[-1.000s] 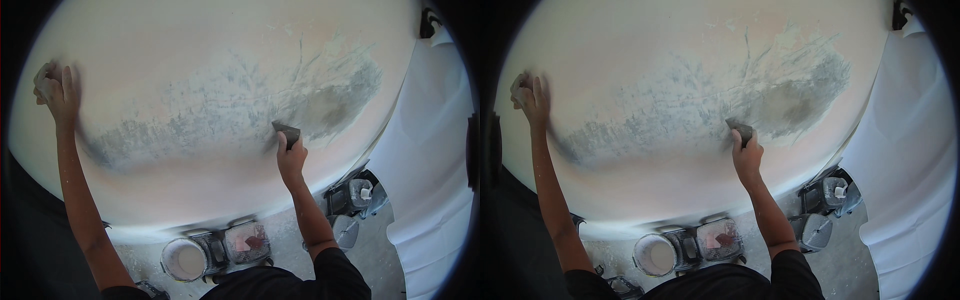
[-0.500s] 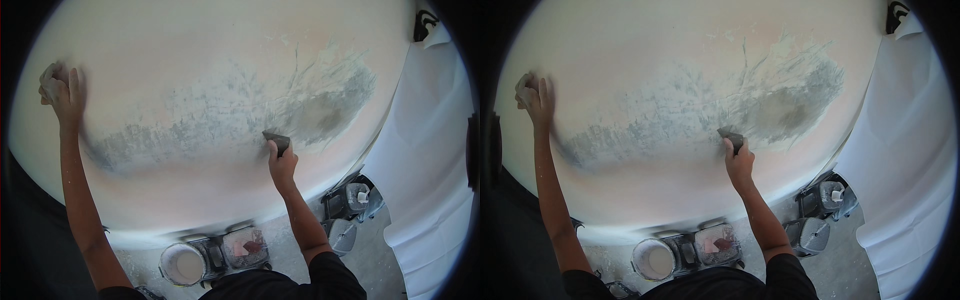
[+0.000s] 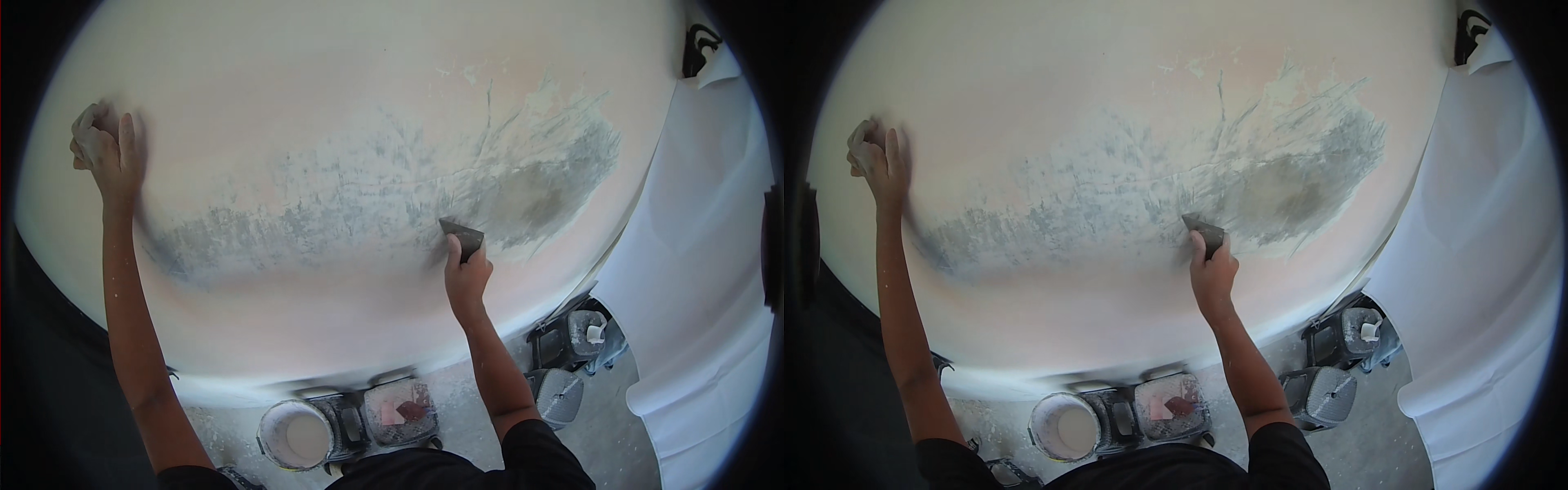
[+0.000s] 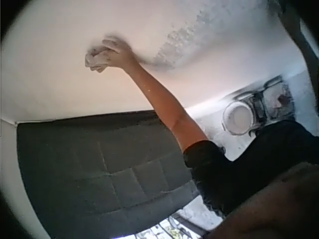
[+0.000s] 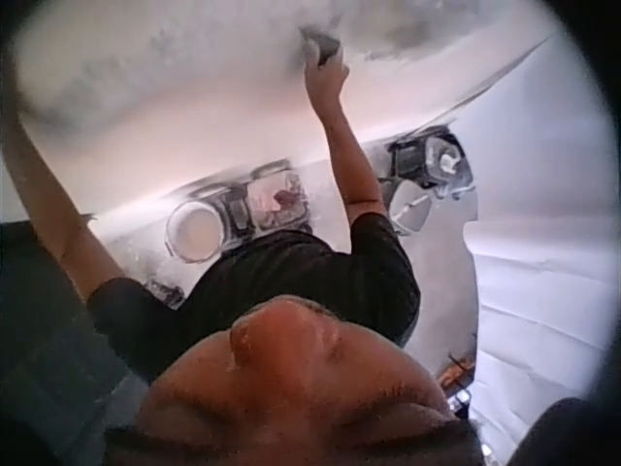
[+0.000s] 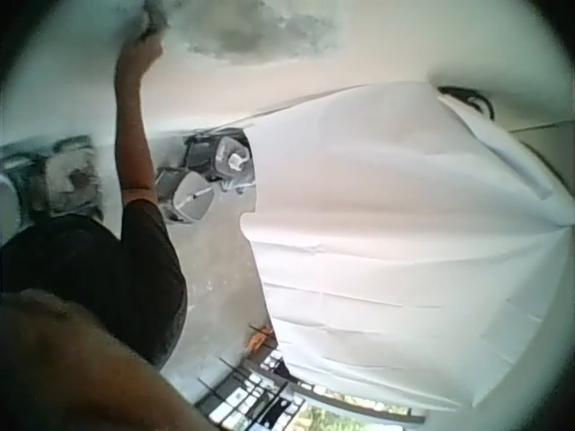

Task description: The recorder is using a putty knife to scrape and patch a wall.

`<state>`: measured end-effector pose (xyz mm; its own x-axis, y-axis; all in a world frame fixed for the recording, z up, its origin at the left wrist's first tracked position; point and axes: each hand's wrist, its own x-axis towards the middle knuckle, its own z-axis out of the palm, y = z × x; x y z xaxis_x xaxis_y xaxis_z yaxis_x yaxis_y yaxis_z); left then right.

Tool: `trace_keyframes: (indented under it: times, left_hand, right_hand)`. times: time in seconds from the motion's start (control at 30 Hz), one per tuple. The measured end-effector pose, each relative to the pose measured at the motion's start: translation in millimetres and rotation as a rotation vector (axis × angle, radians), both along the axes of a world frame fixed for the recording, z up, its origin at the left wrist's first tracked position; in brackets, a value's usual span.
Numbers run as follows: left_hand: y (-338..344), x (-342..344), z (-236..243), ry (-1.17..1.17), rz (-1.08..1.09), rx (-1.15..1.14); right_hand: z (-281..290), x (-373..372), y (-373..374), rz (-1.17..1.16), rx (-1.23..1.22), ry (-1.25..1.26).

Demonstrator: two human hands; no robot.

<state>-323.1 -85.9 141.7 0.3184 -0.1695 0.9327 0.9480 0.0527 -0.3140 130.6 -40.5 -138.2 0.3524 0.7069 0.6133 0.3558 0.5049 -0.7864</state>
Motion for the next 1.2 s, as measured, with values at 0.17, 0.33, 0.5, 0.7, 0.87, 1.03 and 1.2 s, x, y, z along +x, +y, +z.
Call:
trace_keyframes:
  times: [0.17,0.33,0.5,0.7,0.87,1.03,1.2]
  left_hand:
    - [-2.1,-0.3,1.2,-0.028,0.041,0.019]
    - [2.4,4.5,1.1,-0.025,0.022,0.024]
    - [-2.3,-1.7,-2.5,-0.031,0.022,0.007]
    - [-1.3,4.4,-0.2,-0.036,-0.008,0.009]
    - [2.4,6.6,0.3,-0.036,-0.037,0.019]
    - [-2.9,10.2,-1.8,-0.040,-0.007,0.033]
    - [-6.4,13.7,0.1,-0.035,0.051,-0.001]
  right_hand:
    - [-25.6,-17.4,-11.0,0.048,-0.227,-0.464]
    - [-32.3,-17.1,-3.0,0.061,-0.010,-0.197]
    - [-7.8,-16.1,-8.3,0.039,-0.126,-0.065]
    - [-34.7,-23.3,-13.5,0.126,-0.167,-0.433]
    - [-11.2,-13.1,-4.1,0.008,-0.007,-0.128]
    - [8.6,-1.9,-9.3,0.039,-0.154,-0.109]
    - [-32.0,-18.4,-12.6,0.107,-0.228,-0.516]
